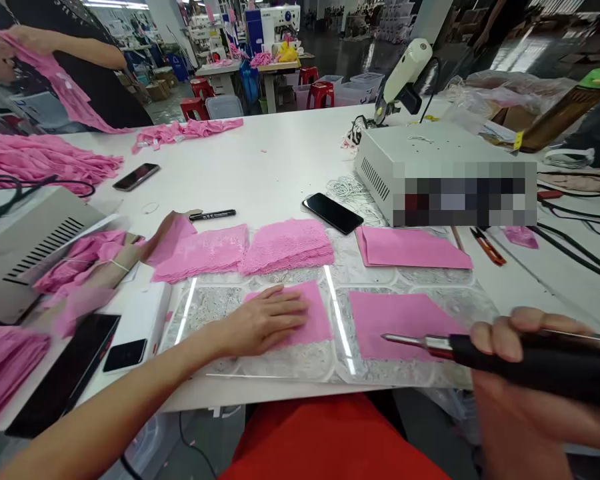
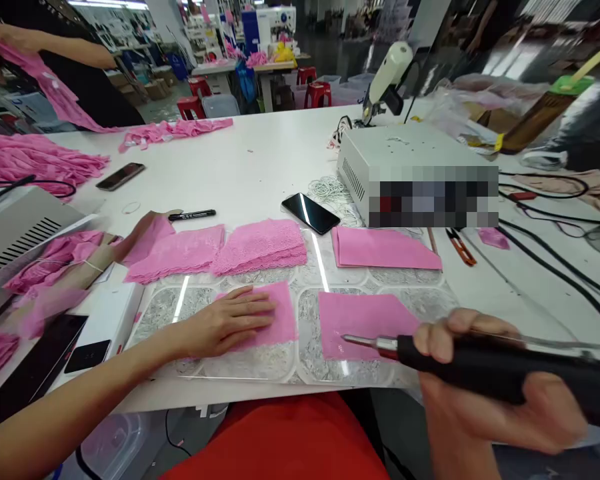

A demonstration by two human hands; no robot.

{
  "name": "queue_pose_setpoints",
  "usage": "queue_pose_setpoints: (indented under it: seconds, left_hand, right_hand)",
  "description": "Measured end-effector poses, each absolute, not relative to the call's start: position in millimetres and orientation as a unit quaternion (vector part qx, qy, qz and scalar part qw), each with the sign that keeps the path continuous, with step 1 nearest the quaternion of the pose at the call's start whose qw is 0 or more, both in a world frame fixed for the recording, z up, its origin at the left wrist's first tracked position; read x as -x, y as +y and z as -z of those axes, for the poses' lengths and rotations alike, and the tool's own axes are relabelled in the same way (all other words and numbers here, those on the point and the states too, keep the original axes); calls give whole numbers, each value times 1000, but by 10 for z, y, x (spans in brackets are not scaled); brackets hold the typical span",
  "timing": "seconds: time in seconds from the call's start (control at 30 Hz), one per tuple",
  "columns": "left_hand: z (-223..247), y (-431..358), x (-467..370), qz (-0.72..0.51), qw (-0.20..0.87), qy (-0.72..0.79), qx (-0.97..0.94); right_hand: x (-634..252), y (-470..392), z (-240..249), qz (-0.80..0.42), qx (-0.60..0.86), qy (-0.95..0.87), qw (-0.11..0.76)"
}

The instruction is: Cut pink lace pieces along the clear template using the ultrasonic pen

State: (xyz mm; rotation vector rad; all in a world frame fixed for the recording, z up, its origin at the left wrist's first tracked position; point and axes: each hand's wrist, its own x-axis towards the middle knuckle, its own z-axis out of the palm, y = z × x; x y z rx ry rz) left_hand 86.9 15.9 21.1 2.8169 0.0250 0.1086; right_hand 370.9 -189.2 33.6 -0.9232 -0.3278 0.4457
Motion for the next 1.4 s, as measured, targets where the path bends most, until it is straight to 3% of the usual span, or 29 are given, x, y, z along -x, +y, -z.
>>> queue_pose_setpoints:
  seconds: [0.33,1.4]
  left_hand:
    - [-98,144,-941,10,152,-1,-988]
    - [15,155,-991,-34,108,4,-994]
  right_hand:
    - [-3190,-1455,-361,-300,366,-299,829]
    - [-3190,-1364,-370,-283,382,-304,825]
